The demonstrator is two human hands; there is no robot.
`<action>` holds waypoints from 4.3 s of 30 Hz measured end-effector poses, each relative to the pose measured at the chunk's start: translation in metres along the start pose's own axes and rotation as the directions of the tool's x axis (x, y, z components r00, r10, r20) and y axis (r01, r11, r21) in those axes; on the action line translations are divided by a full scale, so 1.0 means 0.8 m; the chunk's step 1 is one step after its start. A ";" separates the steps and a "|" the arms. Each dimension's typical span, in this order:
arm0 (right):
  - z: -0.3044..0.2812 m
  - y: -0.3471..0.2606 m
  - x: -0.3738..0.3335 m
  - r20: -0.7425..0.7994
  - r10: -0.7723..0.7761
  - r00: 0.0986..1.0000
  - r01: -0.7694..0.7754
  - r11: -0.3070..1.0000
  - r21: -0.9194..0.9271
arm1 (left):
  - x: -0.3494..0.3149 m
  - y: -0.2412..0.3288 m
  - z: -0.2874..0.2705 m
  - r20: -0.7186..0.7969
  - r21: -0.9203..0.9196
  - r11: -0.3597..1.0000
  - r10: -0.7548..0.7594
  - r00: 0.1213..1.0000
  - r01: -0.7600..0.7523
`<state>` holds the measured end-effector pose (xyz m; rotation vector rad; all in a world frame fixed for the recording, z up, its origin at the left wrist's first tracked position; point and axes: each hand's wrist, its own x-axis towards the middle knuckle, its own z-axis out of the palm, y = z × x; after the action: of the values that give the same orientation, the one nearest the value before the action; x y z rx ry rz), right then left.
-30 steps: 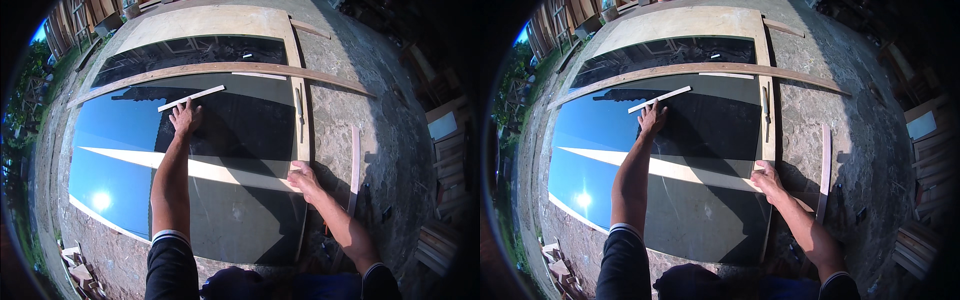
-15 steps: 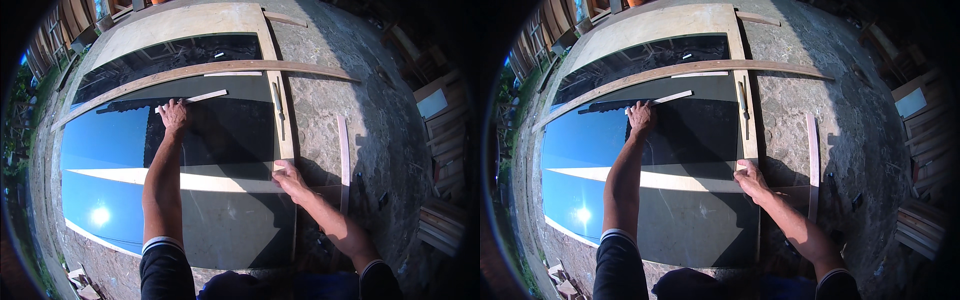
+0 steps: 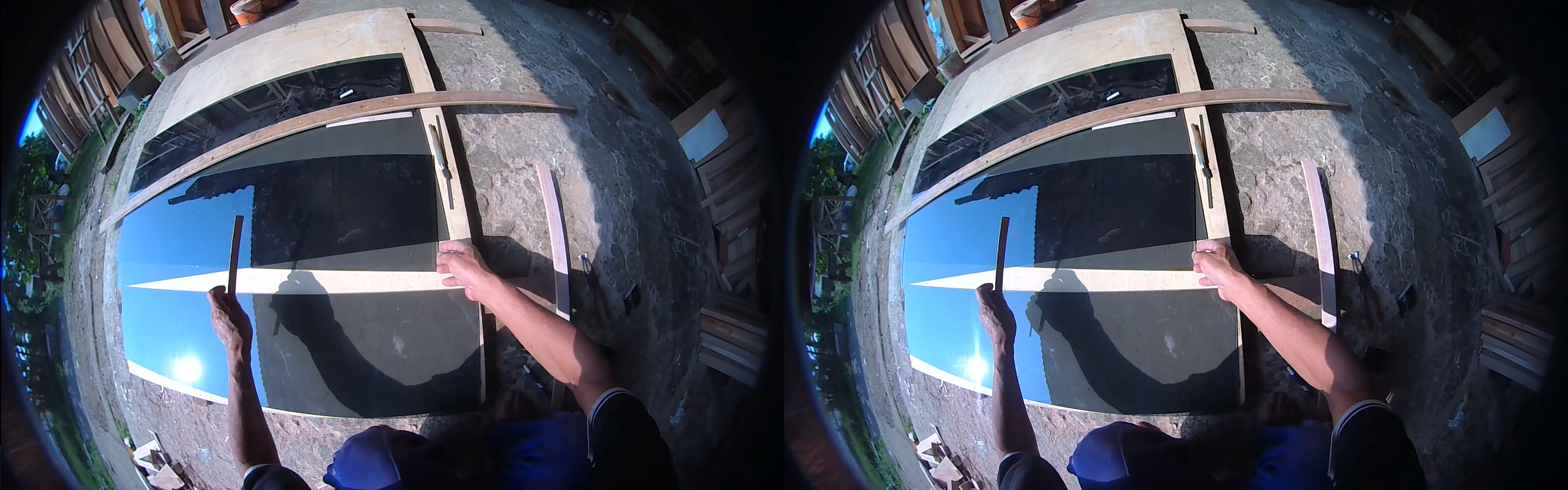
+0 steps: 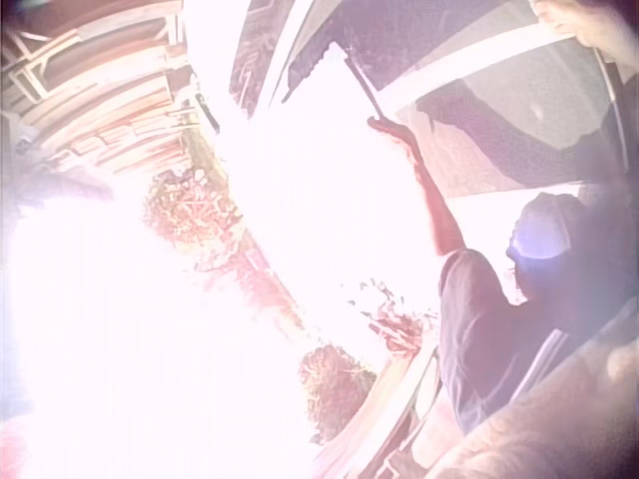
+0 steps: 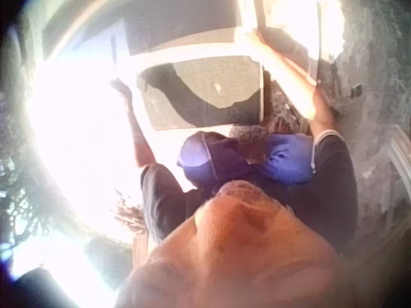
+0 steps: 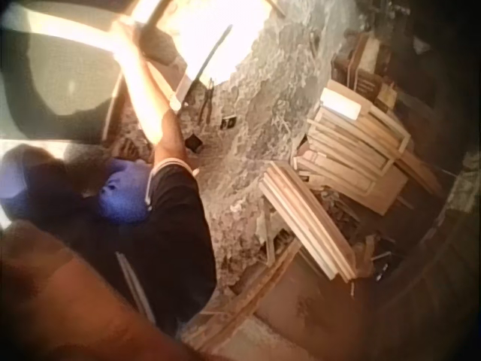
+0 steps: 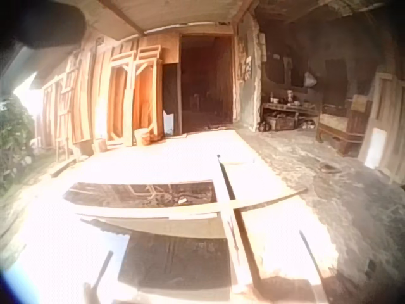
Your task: The person assembles a window frame by positioning wooden strips along the edges of a large glass pane. They use a staple gun to secure the strips and a pencil to mark measurements. The person repeatedly adjusts the strips to ensure proper alignment.
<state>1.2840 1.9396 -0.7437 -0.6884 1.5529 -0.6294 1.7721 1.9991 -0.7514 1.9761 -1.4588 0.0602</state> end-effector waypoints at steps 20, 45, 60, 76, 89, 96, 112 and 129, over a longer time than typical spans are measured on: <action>0.010 0.003 0.008 -0.089 -0.017 0.996 0.020 0.999 0.030 | -0.634 -0.139 -0.319 -0.574 0.560 0.030 -0.707 0.414 0.828; 0.017 -0.001 0.001 -0.099 -0.005 0.995 0.014 0.995 0.098 | -0.014 0.223 0.115 0.846 -0.498 -0.529 -0.469 0.252 0.687; 0.024 0.008 0.007 -0.177 -0.030 0.984 0.037 0.999 0.034 | 0.003 0.195 0.161 0.830 -0.511 -0.610 -0.534 0.162 0.606; 0.011 0.007 0.031 -0.044 -0.010 0.999 0.015 0.992 0.128 | 0.001 0.226 0.131 0.751 -0.613 -0.594 -0.642 0.152 0.521; 0.014 0.016 0.037 -0.054 -0.067 0.996 0.070 0.996 0.049 | -0.003 0.236 0.109 0.708 -0.537 -0.346 -0.681 0.188 0.770; 0.021 0.019 0.017 -0.121 -0.070 0.990 0.054 0.989 -0.138 | -0.025 0.199 0.121 0.759 -0.582 -0.448 -0.598 0.257 0.679; 0.001 0.039 -0.015 -0.081 -0.087 0.993 0.071 0.980 -0.188 | -0.069 0.197 0.099 0.755 -0.572 -0.395 -0.596 0.273 0.719; 0.010 0.080 -0.066 0.102 -0.002 0.995 0.011 0.996 -0.086 | -0.042 0.058 0.054 0.395 -0.856 -0.204 -0.850 0.347 0.474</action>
<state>1.2907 2.0213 -0.7563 -0.7792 1.4905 -0.5269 1.7052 1.9970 -0.7761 1.2684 0.2592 -0.7677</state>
